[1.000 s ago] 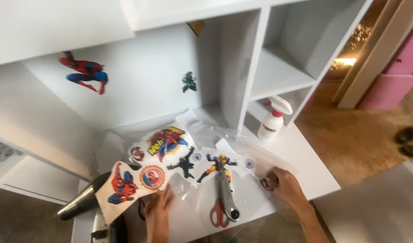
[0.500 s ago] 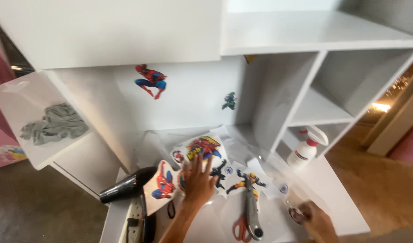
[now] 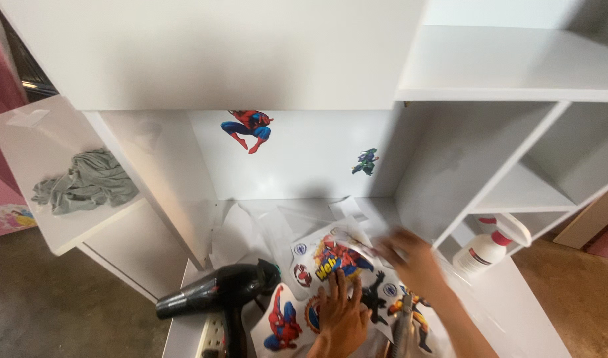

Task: The person cuts out superhero stickers from a sheet using scissors and applies them to the inside of a white shelf. They peel the backing off each sticker and smooth it onto the surface.

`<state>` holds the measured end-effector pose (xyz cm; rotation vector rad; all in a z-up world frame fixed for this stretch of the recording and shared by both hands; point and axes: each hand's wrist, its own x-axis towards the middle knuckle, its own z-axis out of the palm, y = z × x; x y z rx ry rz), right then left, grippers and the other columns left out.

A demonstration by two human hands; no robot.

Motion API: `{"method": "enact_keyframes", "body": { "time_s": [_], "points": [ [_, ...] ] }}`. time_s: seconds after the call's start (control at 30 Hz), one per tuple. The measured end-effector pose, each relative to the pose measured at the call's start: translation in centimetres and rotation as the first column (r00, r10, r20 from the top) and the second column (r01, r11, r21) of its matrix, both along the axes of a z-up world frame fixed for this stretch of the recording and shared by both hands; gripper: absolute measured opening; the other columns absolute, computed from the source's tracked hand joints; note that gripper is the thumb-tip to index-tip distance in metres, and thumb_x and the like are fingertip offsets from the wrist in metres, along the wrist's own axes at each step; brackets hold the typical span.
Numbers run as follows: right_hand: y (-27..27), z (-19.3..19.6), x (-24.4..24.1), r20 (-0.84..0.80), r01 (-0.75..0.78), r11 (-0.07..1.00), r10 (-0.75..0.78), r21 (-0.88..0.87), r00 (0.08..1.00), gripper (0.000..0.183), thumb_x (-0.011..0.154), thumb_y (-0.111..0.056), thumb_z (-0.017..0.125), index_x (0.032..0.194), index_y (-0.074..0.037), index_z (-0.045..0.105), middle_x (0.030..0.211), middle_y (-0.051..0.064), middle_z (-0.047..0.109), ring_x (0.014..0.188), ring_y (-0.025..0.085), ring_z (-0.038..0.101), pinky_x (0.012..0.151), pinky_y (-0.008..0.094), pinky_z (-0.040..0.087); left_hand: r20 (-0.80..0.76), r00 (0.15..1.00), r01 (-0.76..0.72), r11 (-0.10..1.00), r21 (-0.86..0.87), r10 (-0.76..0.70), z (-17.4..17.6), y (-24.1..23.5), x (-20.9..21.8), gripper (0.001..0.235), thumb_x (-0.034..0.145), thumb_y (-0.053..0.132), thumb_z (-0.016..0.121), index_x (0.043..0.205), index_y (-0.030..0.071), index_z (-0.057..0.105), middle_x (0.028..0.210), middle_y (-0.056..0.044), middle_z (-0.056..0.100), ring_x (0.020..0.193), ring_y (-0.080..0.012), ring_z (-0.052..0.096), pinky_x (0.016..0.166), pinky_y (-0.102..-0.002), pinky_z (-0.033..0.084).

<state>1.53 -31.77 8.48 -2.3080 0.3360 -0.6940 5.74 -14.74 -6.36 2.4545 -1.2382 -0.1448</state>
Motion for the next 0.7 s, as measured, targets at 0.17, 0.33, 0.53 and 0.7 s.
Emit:
{"method": "enact_keyframes", "body": {
  "time_s": [0.17, 0.33, 0.53, 0.7],
  "points": [
    [-2.5, -4.2, 17.8, 0.041, -0.410, 0.860, 0.442, -0.304, 0.896, 0.010, 0.096, -0.010, 0.069, 0.094, -0.016, 0.076, 0.087, 0.002, 0.073, 0.079, 0.020, 0.068, 0.070, 0.035, 0.051, -0.049, 0.998, -0.049, 0.992, -0.119, 0.044, 2.2, 0.0, 6.3, 0.057, 0.098, 0.037, 0.052, 0.144, 0.004, 0.047, 0.146, -0.036, 0.039, 0.137, -0.0527, 0.036, 0.091, -0.071, 0.043],
    [-1.6, -6.7, 26.6, 0.091, -0.252, 0.965, 0.258, -0.074, 0.962, 0.014, 0.083, 0.004, 0.075, 0.088, -0.009, 0.078, 0.079, 0.006, 0.079, 0.071, 0.021, 0.074, 0.070, 0.033, 0.059, -0.522, 0.822, -0.450, 0.819, -0.354, 0.226, 2.1, -1.5, 18.1, 0.059, 0.096, 0.030, 0.049, 0.153, 0.012, 0.045, 0.152, -0.021, 0.047, 0.136, -0.0435, 0.048, 0.110, -0.058, 0.042],
    [-0.6, -7.3, 28.1, 0.205, 0.010, 0.910, 0.083, -0.415, 0.975, 0.010, 0.086, -0.005, 0.078, 0.091, -0.013, 0.076, 0.081, 0.005, 0.077, 0.077, 0.026, 0.076, 0.069, 0.035, 0.060, -0.866, 0.484, -0.866, 0.213, -0.453, 0.126, 1.5, -5.1, 20.9, 0.047, 0.096, 0.012, 0.060, 0.141, 0.023, 0.064, 0.143, -0.018, 0.062, 0.134, -0.0349, 0.060, 0.112, -0.048, 0.049],
    [-0.6, -6.6, 27.9, 0.221, 0.018, 0.703, 0.198, -0.711, 0.955, 0.006, 0.094, -0.009, 0.069, 0.093, -0.015, 0.068, 0.078, 0.000, 0.065, 0.080, 0.021, 0.072, 0.065, 0.029, 0.059, -0.530, 0.753, -0.633, 0.212, -0.745, 0.390, 0.1, -7.8, 22.7, 0.045, 0.093, 0.014, 0.055, 0.135, 0.022, 0.066, 0.127, -0.008, 0.066, 0.112, -0.0328, 0.066, 0.097, -0.045, 0.054]
  ]
}}
